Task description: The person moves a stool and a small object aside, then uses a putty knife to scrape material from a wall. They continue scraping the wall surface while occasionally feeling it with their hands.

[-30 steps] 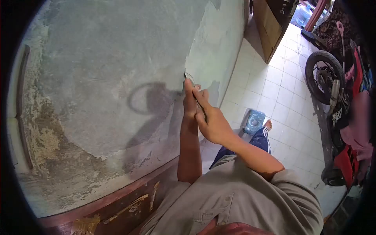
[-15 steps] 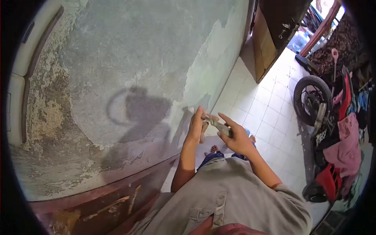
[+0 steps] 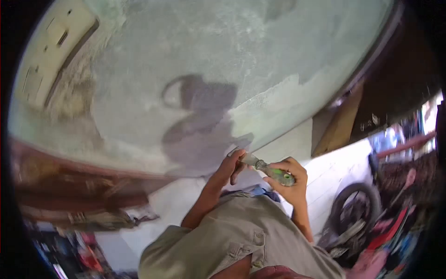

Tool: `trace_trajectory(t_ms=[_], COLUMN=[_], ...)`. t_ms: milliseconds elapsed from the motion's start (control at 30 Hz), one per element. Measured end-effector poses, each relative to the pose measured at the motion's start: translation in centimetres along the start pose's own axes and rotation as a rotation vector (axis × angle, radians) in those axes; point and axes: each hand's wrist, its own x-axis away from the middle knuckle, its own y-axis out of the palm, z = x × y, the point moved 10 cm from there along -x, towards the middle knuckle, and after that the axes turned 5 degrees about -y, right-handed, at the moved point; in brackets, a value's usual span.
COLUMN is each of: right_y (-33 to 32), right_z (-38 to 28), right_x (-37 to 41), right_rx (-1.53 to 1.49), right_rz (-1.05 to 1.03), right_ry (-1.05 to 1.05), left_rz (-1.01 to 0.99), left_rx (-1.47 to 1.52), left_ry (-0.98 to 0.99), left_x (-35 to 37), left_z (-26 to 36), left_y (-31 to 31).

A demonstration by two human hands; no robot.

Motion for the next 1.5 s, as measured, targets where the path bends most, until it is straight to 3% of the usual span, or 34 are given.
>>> trace_trajectory(t_ms=[67, 133, 233, 367, 533, 733, 800, 833, 933, 1000, 1133, 1200, 1267, 1333, 1500], right_y=[-2.2, -5.5, -9.2, -11.9, -9.5, -8.4, -8.2, -7.7, -4.8, -2.2, 2.6, 4.8, 6.3, 6.4, 9.8], right_z=[0.1, -1.5, -0.4, 0.2, -1.3, -2.2, -2.7, -3.6, -5.1, -5.1, -6.5, -7.1, -7.7, -9.1, -7.5], right_x=[-0.8, -1.5, -2.7, -4.0, -4.1, -6.1, -8.0, -8.8, -11.7, -13.6, -16.4, -16.6, -16.9, -15.3, -14.0], right_rx=[-0.051, -0.056, -0.098, -0.314, -0.571, -0.482, -0.620, -0.638, -0.769, -0.808, -0.780, -0.795, -0.788, -0.680, -0.696], right_rz=[-0.105, -0.125, -0.147, -0.183, -0.467, -0.461, -0.392, -0.392, -0.377, -0.441, -0.559, -0.709, -0.728, -0.774, -0.914], right_ry=[-0.043, -0.245, -0.330, -0.452, -0.407, -0.571, -0.599, -0.699, -0.744, -0.752, -0.785, -0.868, -0.847, -1.112, -1.058], left_rz=[0.111, 0.226, 0.038, 0.077, 0.106, 0.018, -0.035, -0.051, -0.064, 0.062, 0.302, 0.384, 0.439, 0.493, 0.751], left_rx=[0.113, 0.208, 0.150, 0.136, 0.226, 0.215, 0.200, 0.196, 0.243, 0.217, 0.092, 0.158, 0.224, 0.263, 0.166], left_ry=[0.044, 0.073, 0.187, 0.110, 0.185, 0.175, 0.187, 0.275, 0.429, 0.614, 0.628, 0.770, 0.790, 0.827, 0.943], left_x=[1.0, 2.4, 1.2, 1.9, 1.2, -0.6, -1.3, -1.1, -0.4, 0.5, 0.7, 1.2, 1.4, 1.9, 5.0], left_z=[1.6, 2.1, 3.3, 3.4, 3.8, 3.8, 4.0, 5.0, 7.4, 9.4, 10.7, 11.2, 11.1, 11.6, 12.3], left_y=[4.1, 7.5, 12.6, 16.8, 17.6, 17.4, 17.0, 16.5, 13.7, 10.2, 5.2, 3.6, 3.5, 3.5, 5.7])
